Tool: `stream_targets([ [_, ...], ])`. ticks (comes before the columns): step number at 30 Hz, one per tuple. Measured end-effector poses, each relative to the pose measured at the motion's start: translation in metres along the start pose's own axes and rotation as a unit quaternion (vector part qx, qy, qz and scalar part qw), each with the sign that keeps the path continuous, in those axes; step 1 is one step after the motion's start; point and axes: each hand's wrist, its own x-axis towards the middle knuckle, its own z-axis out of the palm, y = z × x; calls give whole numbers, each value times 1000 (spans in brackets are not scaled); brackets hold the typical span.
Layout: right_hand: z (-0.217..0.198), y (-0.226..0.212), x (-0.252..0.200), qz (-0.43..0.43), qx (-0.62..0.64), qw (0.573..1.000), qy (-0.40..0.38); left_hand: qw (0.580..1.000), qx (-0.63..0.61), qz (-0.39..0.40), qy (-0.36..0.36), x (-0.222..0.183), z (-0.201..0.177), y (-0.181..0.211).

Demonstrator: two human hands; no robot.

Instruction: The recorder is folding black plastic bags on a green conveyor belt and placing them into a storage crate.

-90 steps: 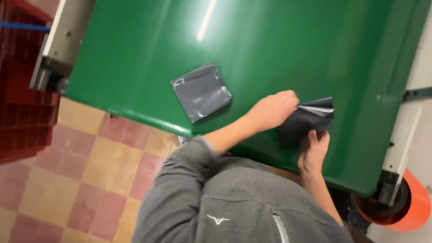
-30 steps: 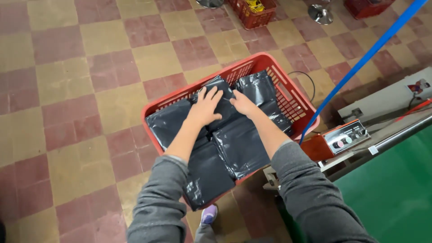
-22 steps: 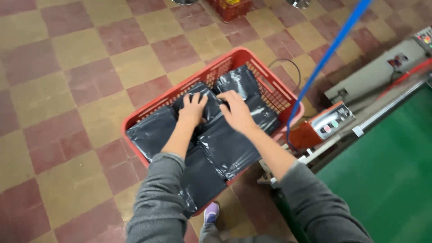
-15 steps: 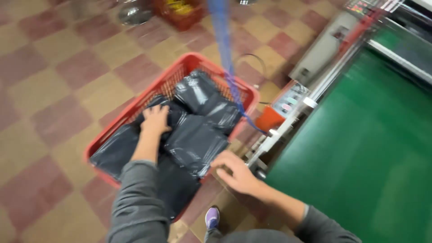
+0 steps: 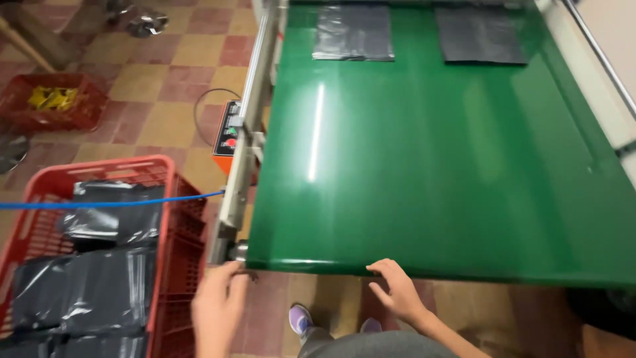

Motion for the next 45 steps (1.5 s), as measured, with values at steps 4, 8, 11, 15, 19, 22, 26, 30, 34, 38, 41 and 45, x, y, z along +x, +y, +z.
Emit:
stream_targets([
  [4,-36,11,-18,-102,-95,990,29,989,-19,101,-106,-32,111,56],
  [8,-59,18,-33,-118,-118,984,62,955,3,195,-223,-44,155,104],
  [11,-69,27,-38,-58,-53,992,101,938,13,217,-272,-45,171,120],
  [15,-72,42,-46,72,115,979,154,926,20,239,-293,-42,186,118],
  [19,-69,65,-46,81,260,939,211,922,34,266,-279,-18,212,110],
  [22,-72,72,-36,83,342,913,206,922,44,288,-254,4,242,103],
  [26,-73,78,-12,112,363,900,215,924,54,332,-182,25,267,99],
  [30,-69,92,-2,238,446,840,196,897,100,338,-266,20,276,83],
  [34,-51,100,-14,277,481,813,177,883,67,323,-334,0,274,65],
  [38,-51,87,4,248,575,751,209,878,33,348,-327,-9,273,71],
  [41,-60,55,14,186,563,779,202,881,53,379,-277,-23,286,57],
  [45,-88,-2,26,-74,-180,974,115,889,71,409,-191,-36,273,71],
])
